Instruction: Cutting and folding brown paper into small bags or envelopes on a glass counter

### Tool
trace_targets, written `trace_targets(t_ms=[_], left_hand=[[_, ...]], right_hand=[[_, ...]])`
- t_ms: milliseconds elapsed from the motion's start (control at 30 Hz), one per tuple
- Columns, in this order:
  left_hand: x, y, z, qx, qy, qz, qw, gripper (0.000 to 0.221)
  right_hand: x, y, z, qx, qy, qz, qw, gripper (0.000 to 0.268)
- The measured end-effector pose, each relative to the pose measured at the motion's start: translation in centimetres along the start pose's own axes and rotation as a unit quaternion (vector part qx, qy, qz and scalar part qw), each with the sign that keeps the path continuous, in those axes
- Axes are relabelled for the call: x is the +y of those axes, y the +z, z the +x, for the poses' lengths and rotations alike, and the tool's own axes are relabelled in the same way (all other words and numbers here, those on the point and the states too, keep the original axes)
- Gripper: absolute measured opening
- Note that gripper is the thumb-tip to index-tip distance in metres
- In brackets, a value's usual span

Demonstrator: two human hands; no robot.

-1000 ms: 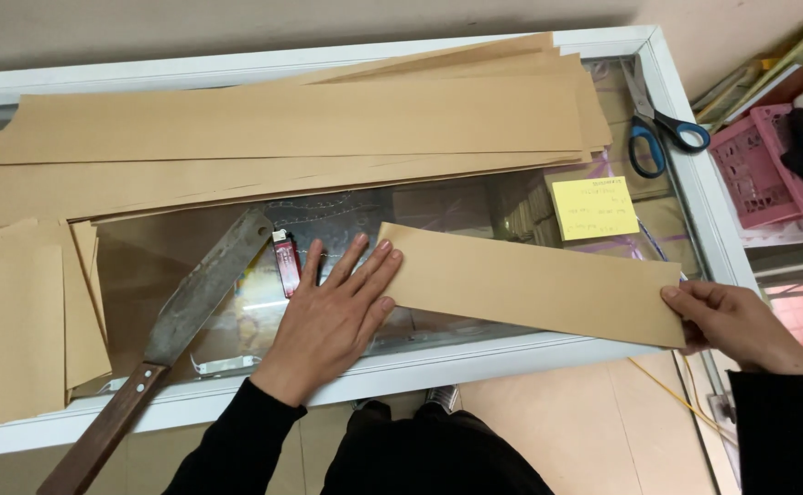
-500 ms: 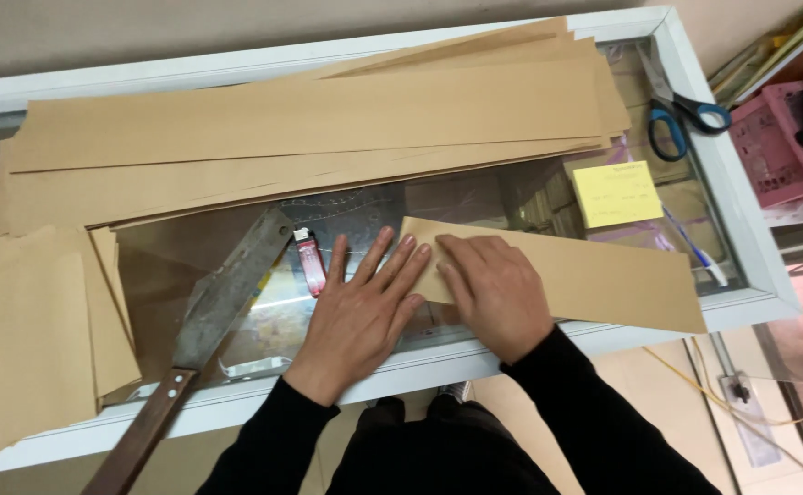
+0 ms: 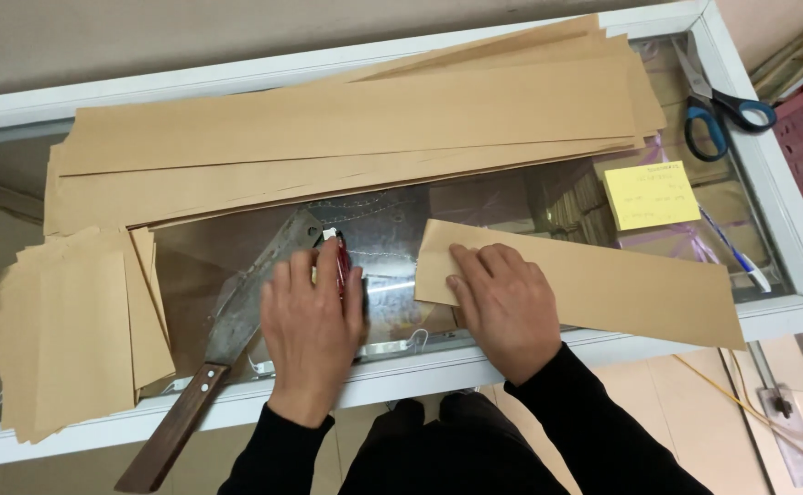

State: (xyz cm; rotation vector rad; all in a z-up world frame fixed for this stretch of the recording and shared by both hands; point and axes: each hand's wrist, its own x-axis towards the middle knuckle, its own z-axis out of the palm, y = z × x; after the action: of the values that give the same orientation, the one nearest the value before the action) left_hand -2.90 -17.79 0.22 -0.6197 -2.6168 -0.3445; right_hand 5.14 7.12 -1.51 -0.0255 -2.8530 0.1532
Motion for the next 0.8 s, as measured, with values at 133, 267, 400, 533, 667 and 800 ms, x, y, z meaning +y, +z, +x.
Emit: trace_targets(t_ms=[133,267,400,533,667,800], left_hand=[[1.0,1.0,-0.4,-0.056,-0.081,-0.030,0.995,0.045],[2.0,-1.2,1.6,-0.171,-0.159,-0.123,0.965,0.072],[-0.6,0.9,2.1,-0.250,-0.176,-0.115,0.945,0.045],[1.0,-0.6,3.4,-0.199,-0.148,-0.267,0.931,0.034],[3.9,-1.9,4.4,-0.170,-0.056,-0.386,0.905,0.030],[3.8,0.7,3.5,-0.186,0.003,-0.333,0.924,0.027]], right_hand=[[0.4,-0.5,-0.1,-0.033,-0.026,0.018,0.999,0.047],[0.2,-0.6,-0.6,-0.038,-0.060,-0.014,0.997,0.051],[0.0,-0.6,-0.8,-0.055,-0.065,-0.014,0.996,0.055],[-0.3,-0.6,-0.9,-0.061,-0.071,-0.029,0.995,0.060],[-0.3,-0.9,-0.8,-0.063,-0.078,-0.028,0.995,0.063],[-0.3,-0.9,-0.9,-0.047,-0.082,-0.032,0.995,0.062]])
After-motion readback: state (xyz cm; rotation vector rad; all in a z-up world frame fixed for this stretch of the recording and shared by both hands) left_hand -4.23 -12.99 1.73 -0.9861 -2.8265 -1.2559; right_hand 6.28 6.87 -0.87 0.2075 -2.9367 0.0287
